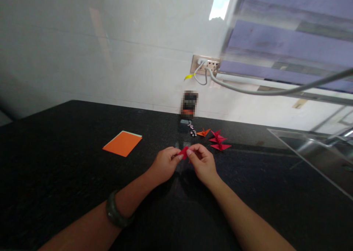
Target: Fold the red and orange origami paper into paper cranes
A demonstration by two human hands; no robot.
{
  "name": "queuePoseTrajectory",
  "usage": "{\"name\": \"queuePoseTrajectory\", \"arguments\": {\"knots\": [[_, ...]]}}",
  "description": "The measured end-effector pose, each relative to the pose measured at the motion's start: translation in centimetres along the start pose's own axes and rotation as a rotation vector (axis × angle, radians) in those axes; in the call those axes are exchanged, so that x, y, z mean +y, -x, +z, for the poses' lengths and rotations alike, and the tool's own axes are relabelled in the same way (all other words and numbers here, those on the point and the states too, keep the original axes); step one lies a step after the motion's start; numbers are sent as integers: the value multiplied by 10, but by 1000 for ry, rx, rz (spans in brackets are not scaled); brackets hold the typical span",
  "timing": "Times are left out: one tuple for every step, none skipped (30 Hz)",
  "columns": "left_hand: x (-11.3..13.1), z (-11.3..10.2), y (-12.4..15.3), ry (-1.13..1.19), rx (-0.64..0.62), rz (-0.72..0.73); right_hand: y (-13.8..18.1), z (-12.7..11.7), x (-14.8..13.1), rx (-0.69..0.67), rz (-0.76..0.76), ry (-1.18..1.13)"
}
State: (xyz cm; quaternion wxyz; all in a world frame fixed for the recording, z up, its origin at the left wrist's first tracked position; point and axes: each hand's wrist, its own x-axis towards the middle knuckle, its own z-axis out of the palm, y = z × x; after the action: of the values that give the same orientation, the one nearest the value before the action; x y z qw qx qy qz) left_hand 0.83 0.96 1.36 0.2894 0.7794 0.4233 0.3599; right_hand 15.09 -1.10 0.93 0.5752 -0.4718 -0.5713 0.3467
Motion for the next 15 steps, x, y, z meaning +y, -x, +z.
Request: {"name": "queuePoseTrajectory", "arguments": {"knots": [[0,0,0,9,-3,-4,0,0,0,8,0,-9],[0,0,0,22,-4,-10,0,0,0,17,-2,-18],[-1,1,0,35,-3,-19,1,1,1,25,-7,-20],[-1,1,-1,46,-1,-26,1,1,2,32,-13,-10],[-1,1,-1,53,4,-31,1,1,3,34,-16,9],[-2,2,-1,56,8,-32,1,1,4,34,-15,35],[-2,2,-1,54,12,-30,1,1,4,32,-10,60],[-2,2,0,49,15,-25,1,1,5,30,-1,80],[-2,2,0,44,19,-18,0,1,5,26,10,89],[-2,2,0,39,22,-10,0,1,6,25,19,88],[-2,2,0,35,23,-2,0,1,6,26,26,82],[-2,2,0,31,22,3,-1,1,5,27,29,73],[-1,2,1,27,21,6,-1,2,5,28,31,64],[-1,2,1,22,19,7,-1,2,5,29,32,57],[-1,2,1,15,18,8,-1,2,4,29,34,54]]}}
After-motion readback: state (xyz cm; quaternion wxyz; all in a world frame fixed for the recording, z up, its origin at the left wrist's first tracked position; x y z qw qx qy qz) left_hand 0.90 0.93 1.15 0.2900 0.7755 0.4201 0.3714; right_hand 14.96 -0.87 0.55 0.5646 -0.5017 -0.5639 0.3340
